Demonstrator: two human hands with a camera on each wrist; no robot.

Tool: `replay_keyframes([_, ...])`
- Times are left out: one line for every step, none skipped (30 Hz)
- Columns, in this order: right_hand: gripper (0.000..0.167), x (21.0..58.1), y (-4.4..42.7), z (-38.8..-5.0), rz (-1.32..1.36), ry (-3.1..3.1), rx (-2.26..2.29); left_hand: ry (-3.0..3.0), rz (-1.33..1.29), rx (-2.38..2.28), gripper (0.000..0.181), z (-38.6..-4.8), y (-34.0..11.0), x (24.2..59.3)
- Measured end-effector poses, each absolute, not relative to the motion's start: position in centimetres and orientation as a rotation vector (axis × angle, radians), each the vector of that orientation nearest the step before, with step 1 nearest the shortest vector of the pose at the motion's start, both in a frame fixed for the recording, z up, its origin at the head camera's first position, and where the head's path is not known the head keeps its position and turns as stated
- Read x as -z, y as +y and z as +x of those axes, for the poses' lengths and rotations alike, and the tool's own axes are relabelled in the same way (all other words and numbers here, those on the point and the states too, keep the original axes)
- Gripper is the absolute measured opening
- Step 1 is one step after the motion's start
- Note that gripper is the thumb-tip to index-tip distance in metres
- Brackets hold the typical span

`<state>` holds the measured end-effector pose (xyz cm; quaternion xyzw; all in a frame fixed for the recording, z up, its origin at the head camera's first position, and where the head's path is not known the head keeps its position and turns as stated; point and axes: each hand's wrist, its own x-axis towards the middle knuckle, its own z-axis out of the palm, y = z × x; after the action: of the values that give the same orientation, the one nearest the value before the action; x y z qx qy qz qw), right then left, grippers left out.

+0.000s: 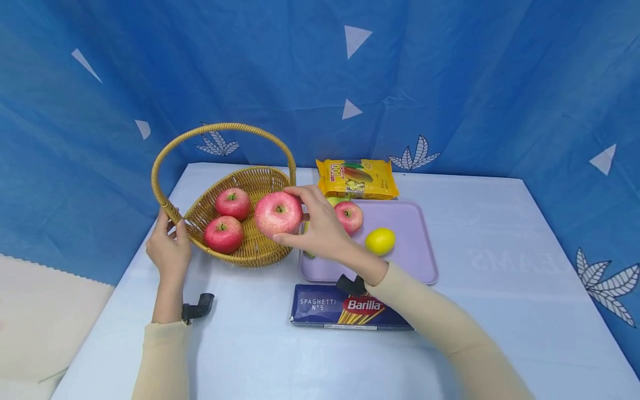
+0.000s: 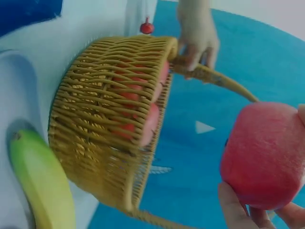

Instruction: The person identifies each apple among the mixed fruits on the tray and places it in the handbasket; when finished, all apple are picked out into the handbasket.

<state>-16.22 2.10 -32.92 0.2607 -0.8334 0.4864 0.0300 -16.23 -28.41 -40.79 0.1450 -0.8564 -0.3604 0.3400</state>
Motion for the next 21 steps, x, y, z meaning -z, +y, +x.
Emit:
replay_keyframes([0.078,33.0,1.4,-16.6,0.799,-2.581,-1.487,-2.229,0.378,0.937,0.028,-16.2,-28.4,40.8])
replay_keyframes([0.078,33.2,0.8,-17.1,0.792,-2.593,-1.476,-2.232,0.380,0.937,0.028,-16.2,-28.5,40.8])
replay_keyframes([0.078,33.4,0.1,-17.5,0.781,-2.610,-1.463,-2.235,0.383,0.937,0.029,-16.2,-28.5,40.8])
replay_keyframes([0.078,33.6,-0.5,-18.0,0.769,-2.626,-1.455,-2.237,0.383,0.935,0.029,-16.3,-28.5,40.8])
replay_keyframes([0.079,33.9,-1.0,-18.4,0.754,-2.641,-1.447,-2.238,0.384,0.937,0.029,-16.2,-28.5,40.8])
replay_keyframes([0.079,34.2,-1.6,-18.8,0.736,-2.651,-1.454,-2.239,0.386,0.939,0.029,-16.2,-28.5,40.8])
replay_keyframes([0.079,34.4,-2.1,-19.2,0.719,-2.661,-1.454,-2.240,0.387,0.940,0.029,-16.2,-28.5,40.9])
replay_keyframes([0.079,34.8,-2.6,-19.6,0.702,-2.665,-1.448,-2.241,0.389,0.940,0.029,-16.2,-28.5,40.9])
replay_keyframes([0.079,35.1,-3.0,-19.9,0.687,-2.667,-1.439,-2.239,0.389,0.941,0.029,-16.2,-28.5,40.9])
replay_keyframes([0.079,35.4,-3.5,-20.2,0.670,-2.668,-1.428,-2.237,0.390,0.941,0.029,-16.2,-28.4,40.8])
replay_keyframes([0.079,35.7,-3.9,-20.5,0.653,-2.667,-1.417,-2.236,0.394,0.943,0.029,-16.2,-28.4,40.8])
replay_keyframes([0.078,35.9,-4.3,-20.8,0.638,-2.665,-1.406,-2.236,0.396,0.943,0.029,-16.2,-28.5,40.8])
replay_keyframes([0.077,36.2,-4.6,-21.0,0.625,-2.668,-1.387,-2.236,0.399,0.943,0.029,-16.2,-28.5,40.7])
replay_keyframes([0.077,36.4,-4.9,-21.3,0.610,-2.672,-1.366,-2.236,0.401,0.944,0.029,-16.2,-28.5,40.7])
replay_keyframes([0.077,36.6,-5.2,-21.5,0.594,-2.679,-1.350,-2.236,0.404,0.948,0.029,-16.2,-28.5,40.7])
replay_keyframes([0.077,36.8,-5.5,-21.7,0.577,-2.687,-1.334,-2.237,0.404,0.949,0.030,-16.2,-28.5,40.7])
replay_keyframes([0.077,37.1,-5.7,-21.8,0.560,-2.697,-1.321,-2.238,0.405,0.950,0.030,-16.2,-28.5,40.8])
replay_keyframes([0.077,37.3,-5.9,-22.0,0.545,-2.708,-1.305,-2.241,0.407,0.953,0.030,-16.2,-28.5,40.8])
replay_keyframes([0.077,37.5,-6.1,-22.1,0.532,-2.719,-1.294,-2.241,0.408,0.955,0.030,-16.2,-28.4,40.8])
replay_keyframes([0.077,37.7,-6.3,-22.3,0.517,-2.730,-1.289,-2.243,0.408,0.957,0.030,-16.2,-28.4,40.8])
replay_keyframes([0.077,37.9,-6.5,-22.4,0.509,-2.739,-1.284,-2.244,0.408,0.956,0.031,-16.2,-28.5,40.9])
